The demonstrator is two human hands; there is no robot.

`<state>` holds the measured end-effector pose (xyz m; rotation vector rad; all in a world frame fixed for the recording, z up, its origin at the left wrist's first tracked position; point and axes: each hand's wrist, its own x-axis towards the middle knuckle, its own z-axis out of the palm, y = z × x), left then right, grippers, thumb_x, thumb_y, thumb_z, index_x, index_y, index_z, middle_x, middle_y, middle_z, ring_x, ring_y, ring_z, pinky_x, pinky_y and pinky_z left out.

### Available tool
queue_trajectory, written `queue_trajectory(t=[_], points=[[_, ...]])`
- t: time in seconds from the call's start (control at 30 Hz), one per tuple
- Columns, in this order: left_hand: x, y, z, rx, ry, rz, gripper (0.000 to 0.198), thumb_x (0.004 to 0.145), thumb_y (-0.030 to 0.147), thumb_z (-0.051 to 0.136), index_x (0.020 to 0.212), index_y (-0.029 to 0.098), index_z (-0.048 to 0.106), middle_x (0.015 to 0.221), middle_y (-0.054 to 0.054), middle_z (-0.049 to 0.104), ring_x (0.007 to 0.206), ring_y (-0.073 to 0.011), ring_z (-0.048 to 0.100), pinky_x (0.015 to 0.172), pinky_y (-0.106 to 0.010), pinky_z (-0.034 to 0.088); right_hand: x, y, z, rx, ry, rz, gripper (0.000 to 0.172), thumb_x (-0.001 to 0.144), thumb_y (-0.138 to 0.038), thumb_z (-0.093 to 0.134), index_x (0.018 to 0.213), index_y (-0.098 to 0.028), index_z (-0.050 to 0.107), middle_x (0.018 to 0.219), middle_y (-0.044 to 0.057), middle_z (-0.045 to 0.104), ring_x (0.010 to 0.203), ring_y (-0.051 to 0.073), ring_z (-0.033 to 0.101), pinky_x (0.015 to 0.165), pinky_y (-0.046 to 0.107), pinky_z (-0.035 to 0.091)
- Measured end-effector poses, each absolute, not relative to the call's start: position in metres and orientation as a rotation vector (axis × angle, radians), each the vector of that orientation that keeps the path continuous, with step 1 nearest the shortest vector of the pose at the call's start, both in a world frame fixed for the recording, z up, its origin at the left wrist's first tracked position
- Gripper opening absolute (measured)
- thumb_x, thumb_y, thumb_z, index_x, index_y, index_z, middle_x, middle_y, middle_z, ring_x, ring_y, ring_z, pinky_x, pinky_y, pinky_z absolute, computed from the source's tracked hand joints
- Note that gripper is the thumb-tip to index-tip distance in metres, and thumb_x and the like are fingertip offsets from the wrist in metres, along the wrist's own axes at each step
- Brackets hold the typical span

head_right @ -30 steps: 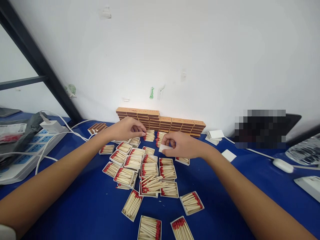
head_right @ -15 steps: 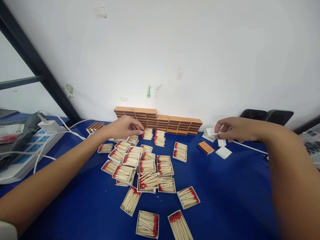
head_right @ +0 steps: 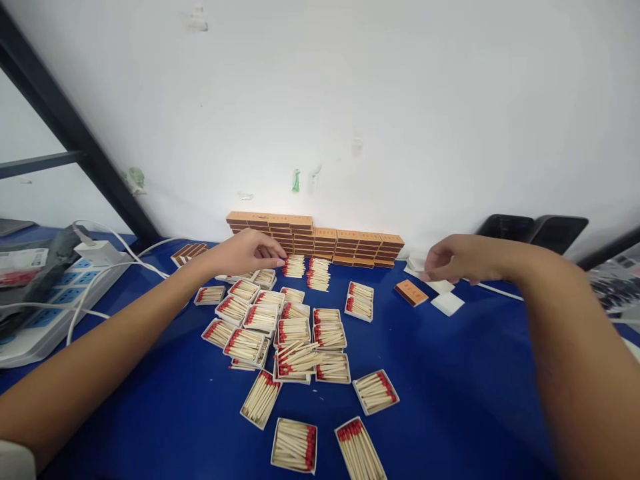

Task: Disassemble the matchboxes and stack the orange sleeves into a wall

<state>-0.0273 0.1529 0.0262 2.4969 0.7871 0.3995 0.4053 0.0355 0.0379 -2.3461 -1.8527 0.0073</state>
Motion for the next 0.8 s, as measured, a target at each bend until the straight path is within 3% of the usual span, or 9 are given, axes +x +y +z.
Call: queue_trajectory(t=[0.13, 0.27, 0.37, 0.57, 0.67, 0.8], points=[[-0.027, 0.153, 0.026, 2.513, 0.784, 0.403, 0.034, 0.092, 0.046, 0.07, 0.11, 0.02, 0.081, 0.103, -0.01, 0.082, 0.085, -0.0187, 0.073, 0.071, -0.029, 0.053, 0.389, 0.042, 0.021, -2.289, -1.948, 0.152, 0.038, 0.071, -0.056, 0.079, 0.069, -0.021, 0.064, 0.07, 0.009, 0.063, 0.065, 0.022, 0.056, 0.059, 0.038, 0.036], [-0.027, 0.152, 0.028, 2.523, 0.781, 0.4, 0.033, 0.092, 0.045, 0.07, 0.109, 0.019, 0.081, 0.103, -0.01, 0.082, 0.084, -0.0184, 0.072, 0.071, -0.029, 0.053, 0.383, 0.06, 0.013, -2.401, -2.098, 0.598, 0.027, 0.065, -0.041, 0.082, 0.062, -0.02, 0.065, 0.061, 0.007, 0.061, 0.058, 0.021, 0.054, 0.058, 0.038, 0.036], [-0.028, 0.151, 0.029, 2.517, 0.794, 0.401, 0.032, 0.091, 0.045, 0.071, 0.108, 0.019, 0.082, 0.1, -0.01, 0.082, 0.081, -0.018, 0.071, 0.07, -0.03, 0.052, 0.379, 0.068, 0.017, -2.479, -2.129, 0.818, 0.019, 0.066, -0.035, 0.08, 0.066, -0.02, 0.068, 0.066, 0.008, 0.067, 0.058, 0.02, 0.055, 0.058, 0.038, 0.037], [-0.028, 0.154, 0.026, 2.515, 0.787, 0.407, 0.033, 0.091, 0.044, 0.071, 0.11, 0.02, 0.082, 0.102, -0.01, 0.082, 0.083, -0.0189, 0.073, 0.071, -0.03, 0.054, 0.351, 0.065, 0.031, -2.328, -2.32, 0.53, 0.025, 0.081, -0.047, 0.071, 0.078, -0.023, 0.071, 0.079, 0.009, 0.074, 0.068, 0.025, 0.065, 0.058, 0.037, 0.045], [-0.028, 0.155, 0.025, 2.519, 0.791, 0.396, 0.033, 0.091, 0.045, 0.07, 0.11, 0.02, 0.082, 0.101, -0.01, 0.082, 0.083, -0.0188, 0.073, 0.071, -0.03, 0.054, 0.326, 0.059, 0.029, -2.032, -2.451, 0.447, 0.024, 0.079, -0.048, 0.074, 0.092, -0.027, 0.073, 0.089, 0.007, 0.076, 0.072, 0.025, 0.069, 0.059, 0.036, 0.049], [-0.028, 0.154, 0.026, 2.516, 0.796, 0.401, 0.034, 0.091, 0.044, 0.071, 0.11, 0.019, 0.082, 0.101, -0.01, 0.082, 0.083, -0.0189, 0.073, 0.072, -0.03, 0.055, 0.295, 0.046, 0.023, -1.983, -2.573, 0.348, 0.026, 0.072, -0.04, 0.082, 0.092, -0.026, 0.071, 0.093, 0.008, 0.076, 0.079, 0.03, 0.071, 0.061, 0.039, 0.05]])
